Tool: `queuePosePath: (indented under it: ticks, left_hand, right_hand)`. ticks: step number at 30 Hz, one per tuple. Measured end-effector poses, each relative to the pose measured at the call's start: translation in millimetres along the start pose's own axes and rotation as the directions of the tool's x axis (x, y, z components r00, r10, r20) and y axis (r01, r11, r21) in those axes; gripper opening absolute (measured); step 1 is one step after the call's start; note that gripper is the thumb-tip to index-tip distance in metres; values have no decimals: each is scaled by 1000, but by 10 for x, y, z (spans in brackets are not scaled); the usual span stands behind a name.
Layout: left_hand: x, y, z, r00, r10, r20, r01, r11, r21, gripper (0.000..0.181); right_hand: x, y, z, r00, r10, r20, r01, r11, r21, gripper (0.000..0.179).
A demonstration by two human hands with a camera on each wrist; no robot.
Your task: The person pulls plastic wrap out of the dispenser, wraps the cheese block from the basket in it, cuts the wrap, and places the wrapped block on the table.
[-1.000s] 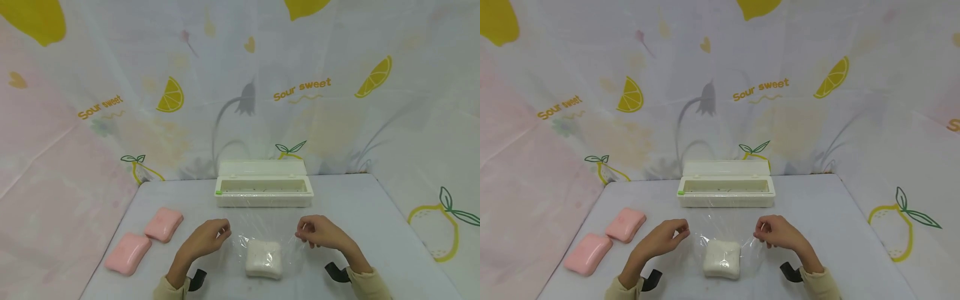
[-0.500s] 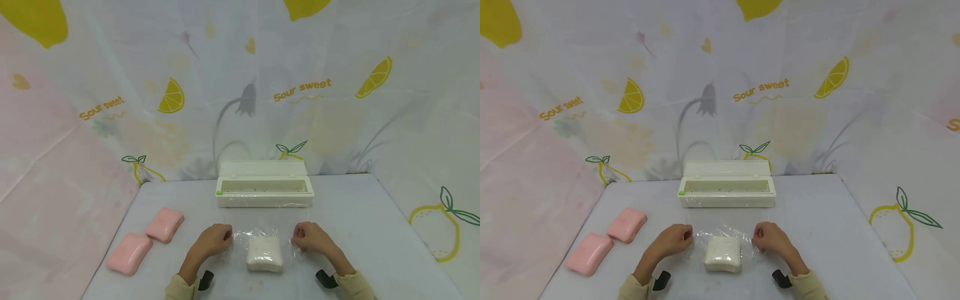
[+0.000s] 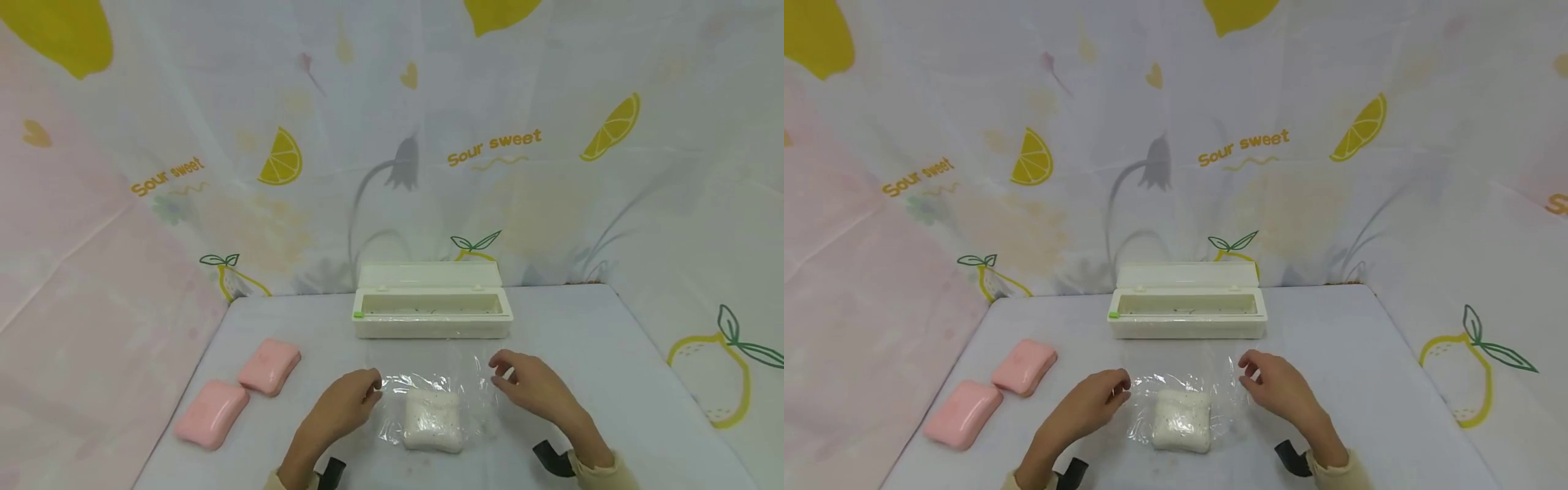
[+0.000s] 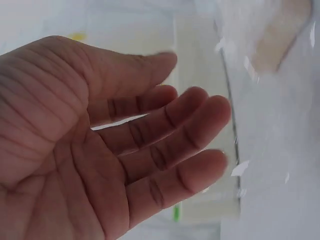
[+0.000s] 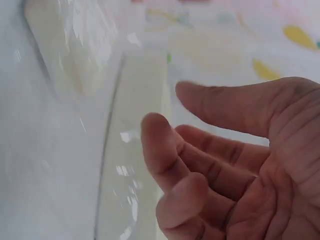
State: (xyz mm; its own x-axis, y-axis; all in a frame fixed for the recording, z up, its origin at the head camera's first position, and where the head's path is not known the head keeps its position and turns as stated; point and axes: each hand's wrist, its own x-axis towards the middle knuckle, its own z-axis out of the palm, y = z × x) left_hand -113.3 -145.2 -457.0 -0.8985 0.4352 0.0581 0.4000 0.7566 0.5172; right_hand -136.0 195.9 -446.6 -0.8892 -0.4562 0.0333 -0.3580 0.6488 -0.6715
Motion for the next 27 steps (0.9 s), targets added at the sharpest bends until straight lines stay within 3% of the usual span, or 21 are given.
queuePosePath:
  ticks: [2,5,10,16,18,20,23,25,27]
  left_hand:
    - [-42,136,28,1000,25,10,-25,1000,-16,14]
    - [-81,244,220,998,50,41,-50,999,20,31]
    - [-107,241,531,997,41,61,-48,992,113,51]
    - [-66,232,668,998,37,46,-44,986,161,51]
    - [-49,199,635,998,40,57,-44,996,71,45]
    - [-25,159,561,995,30,94,-22,996,-88,38]
    - [54,80,427,990,23,137,20,954,-300,33]
    - [127,37,357,989,21,146,33,935,-354,33]
    - [209,2,311,991,24,133,26,933,-358,35]
  right_hand:
    - [-54,-147,89,1000,3,-26,-3,1000,-5,28]
    - [-108,-254,340,999,-27,27,26,1000,17,48]
    - [-128,-223,689,997,-35,68,38,998,-51,73]
    - [-111,-179,800,992,-106,71,112,990,-87,80]
    - [-86,-165,761,991,-105,87,108,994,-33,79]
    - [-45,-140,689,989,-93,118,86,994,66,75]
    - [50,-81,556,985,-69,156,33,974,224,69]
    - [133,-39,490,984,-64,168,13,957,290,63]
    - [217,-3,451,985,-62,159,9,948,319,55]
